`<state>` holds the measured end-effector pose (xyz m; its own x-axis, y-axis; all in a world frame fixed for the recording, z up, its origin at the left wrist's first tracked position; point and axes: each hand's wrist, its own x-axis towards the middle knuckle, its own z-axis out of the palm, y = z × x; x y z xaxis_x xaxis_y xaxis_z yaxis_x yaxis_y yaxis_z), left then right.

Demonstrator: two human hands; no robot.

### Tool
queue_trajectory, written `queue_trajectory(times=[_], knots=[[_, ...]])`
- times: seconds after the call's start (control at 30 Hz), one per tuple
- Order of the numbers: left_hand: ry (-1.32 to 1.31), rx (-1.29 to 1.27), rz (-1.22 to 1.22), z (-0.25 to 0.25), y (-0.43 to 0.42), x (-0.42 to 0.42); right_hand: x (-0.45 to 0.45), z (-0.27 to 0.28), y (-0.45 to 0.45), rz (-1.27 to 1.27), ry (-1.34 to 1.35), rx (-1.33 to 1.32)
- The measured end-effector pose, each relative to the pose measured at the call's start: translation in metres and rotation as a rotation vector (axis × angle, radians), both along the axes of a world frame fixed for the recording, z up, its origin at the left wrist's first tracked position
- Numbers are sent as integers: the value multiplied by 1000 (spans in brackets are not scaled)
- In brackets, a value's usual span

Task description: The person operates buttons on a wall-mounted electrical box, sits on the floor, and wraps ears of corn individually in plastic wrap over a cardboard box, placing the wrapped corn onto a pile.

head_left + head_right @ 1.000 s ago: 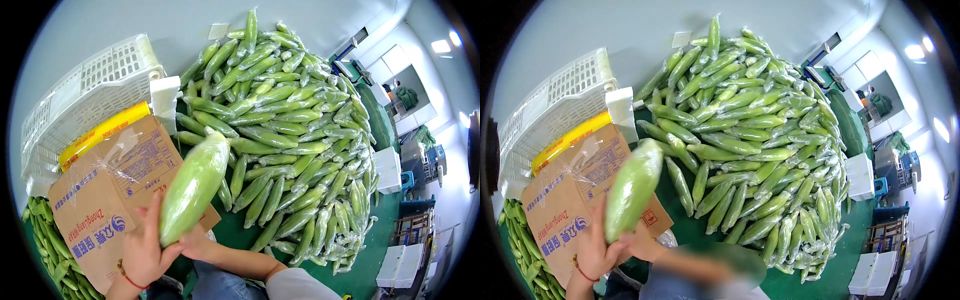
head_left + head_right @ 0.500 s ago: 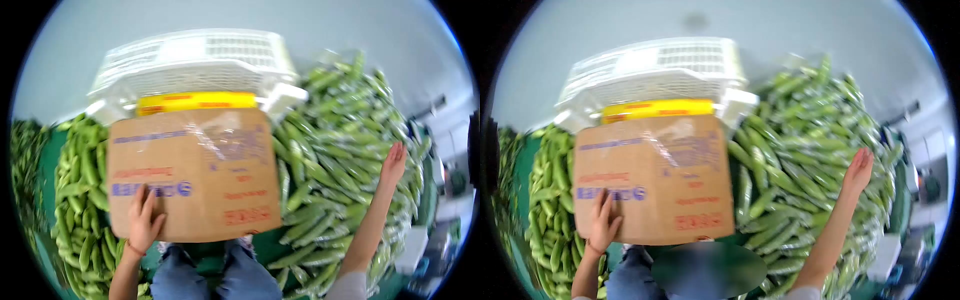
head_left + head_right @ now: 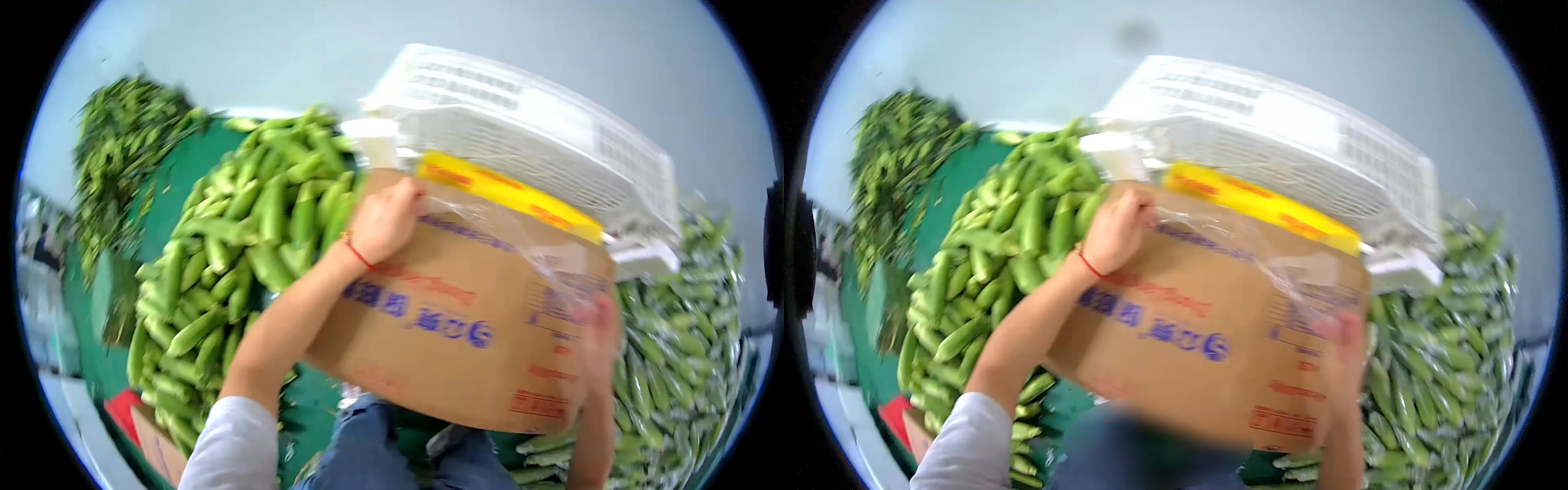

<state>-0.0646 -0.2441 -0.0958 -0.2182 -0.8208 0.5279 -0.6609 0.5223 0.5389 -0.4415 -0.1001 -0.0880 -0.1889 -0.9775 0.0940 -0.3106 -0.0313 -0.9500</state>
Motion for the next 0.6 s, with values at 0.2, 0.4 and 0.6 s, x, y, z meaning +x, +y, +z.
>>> queue_trajectory(times=[0.2, 0.4, 0.6], knots=[[-235, -75, -339, 32, 162, 95, -31, 6, 125, 4, 272, 155], [-63, 249, 105, -87, 288, 146, 28, 31, 165, 270, 347, 449], [821, 567, 1169, -289, 142, 218, 19, -2, 167, 156, 237, 457]])
